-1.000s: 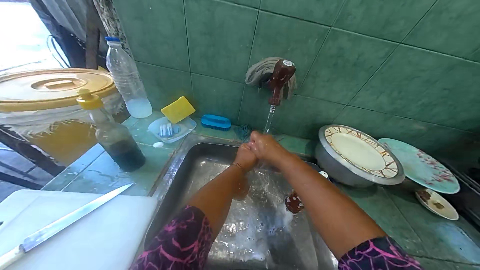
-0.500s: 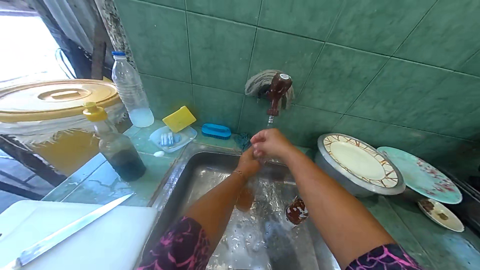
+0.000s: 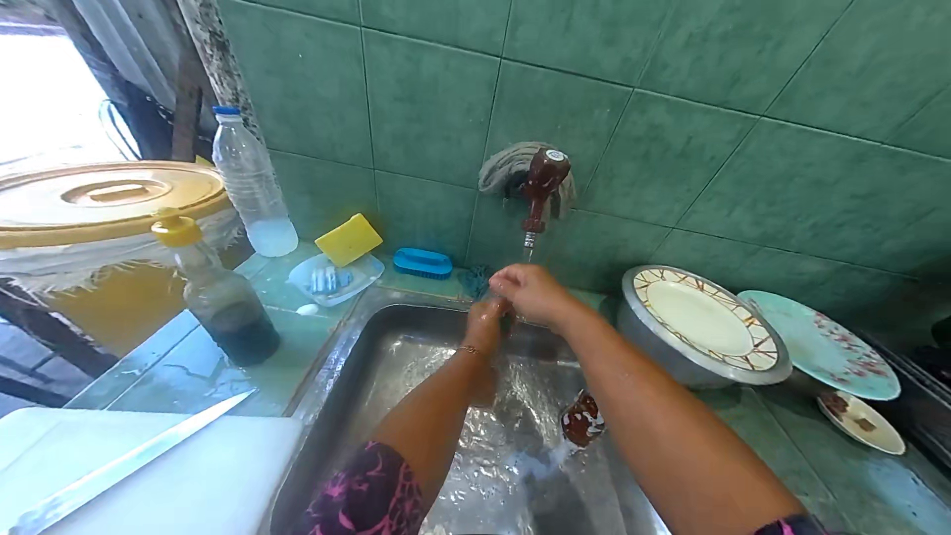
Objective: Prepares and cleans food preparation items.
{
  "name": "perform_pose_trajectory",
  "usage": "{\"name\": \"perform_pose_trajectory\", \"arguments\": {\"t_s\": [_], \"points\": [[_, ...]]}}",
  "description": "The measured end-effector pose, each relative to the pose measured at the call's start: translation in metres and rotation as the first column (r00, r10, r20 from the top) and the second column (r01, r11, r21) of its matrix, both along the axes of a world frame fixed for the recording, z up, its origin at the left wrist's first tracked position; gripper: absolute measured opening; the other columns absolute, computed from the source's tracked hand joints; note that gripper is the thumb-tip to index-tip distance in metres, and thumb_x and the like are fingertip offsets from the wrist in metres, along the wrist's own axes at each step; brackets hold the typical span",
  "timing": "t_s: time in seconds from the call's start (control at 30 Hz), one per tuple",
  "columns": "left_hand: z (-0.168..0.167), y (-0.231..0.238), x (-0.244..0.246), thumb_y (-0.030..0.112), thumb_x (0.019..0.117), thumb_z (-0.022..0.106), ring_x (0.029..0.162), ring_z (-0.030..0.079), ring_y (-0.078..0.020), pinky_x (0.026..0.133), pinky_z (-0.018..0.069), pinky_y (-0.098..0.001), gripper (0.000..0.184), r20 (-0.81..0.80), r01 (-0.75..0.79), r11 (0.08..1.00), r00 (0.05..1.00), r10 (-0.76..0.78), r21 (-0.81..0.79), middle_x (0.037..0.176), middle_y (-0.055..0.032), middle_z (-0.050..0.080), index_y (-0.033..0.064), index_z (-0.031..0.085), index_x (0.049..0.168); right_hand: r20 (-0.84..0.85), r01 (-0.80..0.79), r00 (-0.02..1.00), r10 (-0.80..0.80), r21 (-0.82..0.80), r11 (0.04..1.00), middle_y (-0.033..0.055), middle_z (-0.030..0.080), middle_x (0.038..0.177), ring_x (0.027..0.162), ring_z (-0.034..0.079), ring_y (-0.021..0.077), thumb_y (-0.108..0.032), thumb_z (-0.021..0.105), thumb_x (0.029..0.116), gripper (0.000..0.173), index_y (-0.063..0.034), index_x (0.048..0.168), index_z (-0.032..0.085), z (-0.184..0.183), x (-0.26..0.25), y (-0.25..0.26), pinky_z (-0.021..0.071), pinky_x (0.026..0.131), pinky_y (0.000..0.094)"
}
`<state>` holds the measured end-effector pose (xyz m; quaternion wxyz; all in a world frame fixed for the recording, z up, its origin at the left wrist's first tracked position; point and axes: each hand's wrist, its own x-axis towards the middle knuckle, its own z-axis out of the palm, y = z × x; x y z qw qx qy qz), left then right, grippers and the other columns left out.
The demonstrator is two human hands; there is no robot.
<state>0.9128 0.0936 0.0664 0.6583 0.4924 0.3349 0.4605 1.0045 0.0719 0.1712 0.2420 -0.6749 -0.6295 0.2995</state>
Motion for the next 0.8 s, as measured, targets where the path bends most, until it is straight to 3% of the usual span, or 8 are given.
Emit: {"name": "perform_pose_trajectory", "arguments": {"t_s": [0.23,0.37,0.47,0.53,0.6,0.67,0.73,0.8], "points": [[-0.012,0.001,0.015,0.018,0.1073,0.040,0.054,0.049,-0.0100,0.055,0.0449,-0.0300,0.040,-0.116,0.062,0.987,0.992,-0.045,0.150,0.062,-0.0011,0.053,0.0033,0.059,0.076,0.185,-0.083,0.979,0.083,-0.009,0.997,0.0189,0.068,0.119,0.113,0.065,0.0304,-0.021,0.051,0.1089,0.030,0.0002,0.125,0.066,-0.002,0.029,-0.023,0.0493,0.101,0.0524],[-0.016,0.003,0.003,0.030,0.1034,0.040,0.055,0.052,-0.0141,0.052,0.0465,-0.0334,0.038,-0.168,0.114,0.973,0.983,-0.080,0.203,0.069,-0.0059,0.057,0.0038,0.062,0.087,0.409,-0.083,0.902,0.135,-0.143,0.986,0.0204,0.063,0.132,0.123,0.061,0.0362,-0.039,0.069,0.0983,0.049,-0.0068,0.135,0.062,0.005,0.085,-0.076,0.0473,0.105,0.0597],[-0.018,-0.002,0.001,0.032,0.1042,0.051,0.066,0.056,-0.0184,0.062,0.0502,-0.0382,0.036,-0.206,0.037,0.963,0.978,0.020,0.267,0.081,-0.0111,0.061,-0.0006,0.065,0.097,0.395,-0.071,0.891,0.224,-0.365,0.928,0.0268,0.056,0.140,0.129,0.056,0.0419,-0.043,0.082,0.0852,0.075,-0.0077,0.146,0.054,-0.017,0.124,-0.109,0.0440,0.108,0.0610],[-0.025,-0.001,0.002,0.025,0.0946,0.073,0.081,0.066,-0.0278,0.076,0.0557,-0.0478,0.032,-0.249,-0.021,0.935,0.961,0.116,0.355,0.091,-0.0195,0.068,-0.0048,0.067,0.104,0.346,0.007,0.933,0.103,-0.303,0.953,0.0274,0.061,0.130,0.111,0.065,0.0427,-0.025,0.084,0.0850,0.063,-0.0063,0.139,0.059,-0.038,0.133,-0.121,0.0528,0.093,0.0622],[-0.037,-0.003,-0.009,0.021,0.0892,0.078,0.099,0.068,-0.0307,0.092,0.0551,-0.0505,0.038,-0.405,0.090,0.947,0.913,0.045,0.309,0.106,-0.0211,0.070,-0.0027,0.066,0.117,0.290,0.080,0.956,-0.040,-0.127,0.989,0.0223,0.067,0.118,0.093,0.070,0.0381,-0.009,0.075,0.0890,0.037,-0.0038,0.124,0.066,-0.056,0.130,-0.121,0.0582,0.080,0.0603],[-0.052,-0.006,-0.024,0.021,0.0873,0.077,0.108,0.068,-0.0294,0.099,0.0520,-0.0510,0.041,-0.531,0.230,0.959,0.840,-0.109,0.167,0.114,-0.0192,0.071,0.0005,0.068,0.121,0.257,0.090,0.963,-0.080,-0.027,0.996,0.0188,0.069,0.113,0.095,0.069,0.0343,-0.004,0.072,0.0896,0.030,-0.0011,0.119,0.065,-0.062,0.118,-0.110,0.0569,0.082,0.0577],[-0.061,-0.009,-0.041,0.019,0.0886,0.078,0.109,0.067,-0.0263,0.100,0.0522,-0.0475,0.043,-0.537,0.339,0.941,0.796,-0.278,0.015,0.120,-0.0177,0.069,0.0021,0.065,0.126,0.217,0.081,0.973,-0.082,0.016,0.997,0.0168,0.070,0.111,0.102,0.068,0.0316,-0.004,0.075,0.0880,0.037,0.0016,0.121,0.060,-0.066,0.097,-0.095,0.0552,0.090,0.0543],[-0.046,-0.015,-0.057,0.017,0.0911,0.076,0.096,0.067,-0.0200,0.089,0.0551,-0.0403,0.036,-0.532,0.322,0.944,0.787,-0.312,-0.077,0.113,-0.0132,0.069,0.0045,0.065,0.124,0.196,0.073,0.977,-0.080,0.047,0.996,0.0173,0.069,0.111,0.103,0.068,0.0300,-0.003,0.076,0.0886,0.040,0.0040,0.123,0.057,-0.068,0.070,-0.078,0.0550,0.093,0.0506]]}}
